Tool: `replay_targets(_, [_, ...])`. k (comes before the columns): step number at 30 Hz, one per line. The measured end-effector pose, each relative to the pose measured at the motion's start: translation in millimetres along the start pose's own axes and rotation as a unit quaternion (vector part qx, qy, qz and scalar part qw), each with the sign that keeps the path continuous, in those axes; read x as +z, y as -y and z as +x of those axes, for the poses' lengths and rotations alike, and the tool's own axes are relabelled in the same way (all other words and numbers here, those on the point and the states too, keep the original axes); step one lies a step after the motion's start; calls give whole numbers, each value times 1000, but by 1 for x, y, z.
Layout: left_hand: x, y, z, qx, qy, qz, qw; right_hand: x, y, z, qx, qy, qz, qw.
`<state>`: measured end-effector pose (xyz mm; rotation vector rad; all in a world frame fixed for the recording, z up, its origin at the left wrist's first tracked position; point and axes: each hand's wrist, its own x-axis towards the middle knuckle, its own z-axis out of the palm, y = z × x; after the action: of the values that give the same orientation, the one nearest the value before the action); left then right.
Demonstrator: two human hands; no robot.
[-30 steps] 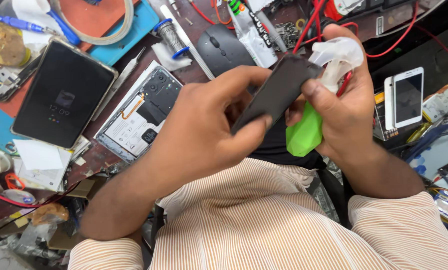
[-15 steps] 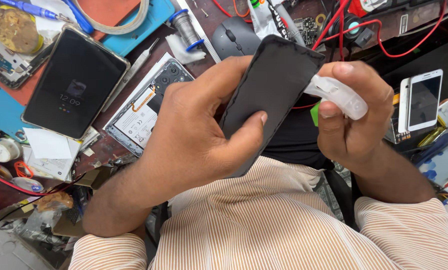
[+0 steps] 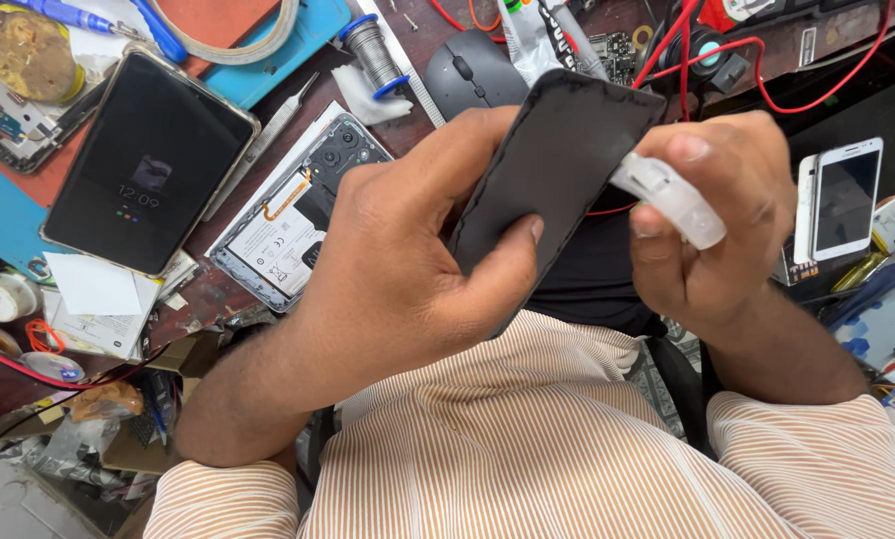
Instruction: The person cleans the back cover of a smartphone with a wipe, sprays liquid onto it, and applies adhesive from a tube along the edges of the phone's internal frame. They then place the back cover onto the phone and secure it by wrapping a yellow rubber band around the device.
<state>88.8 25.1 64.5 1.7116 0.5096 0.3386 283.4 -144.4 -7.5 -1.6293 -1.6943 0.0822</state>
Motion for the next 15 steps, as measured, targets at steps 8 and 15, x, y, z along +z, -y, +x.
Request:
replay_targets(8, [0, 2, -3, 25, -4, -13, 1000, 2, 2, -2, -7, -4, -2, 1000])
replay_targets(15, [1, 2, -2, 25, -14, -20, 999, 2, -2, -3, -31, 27, 5, 999])
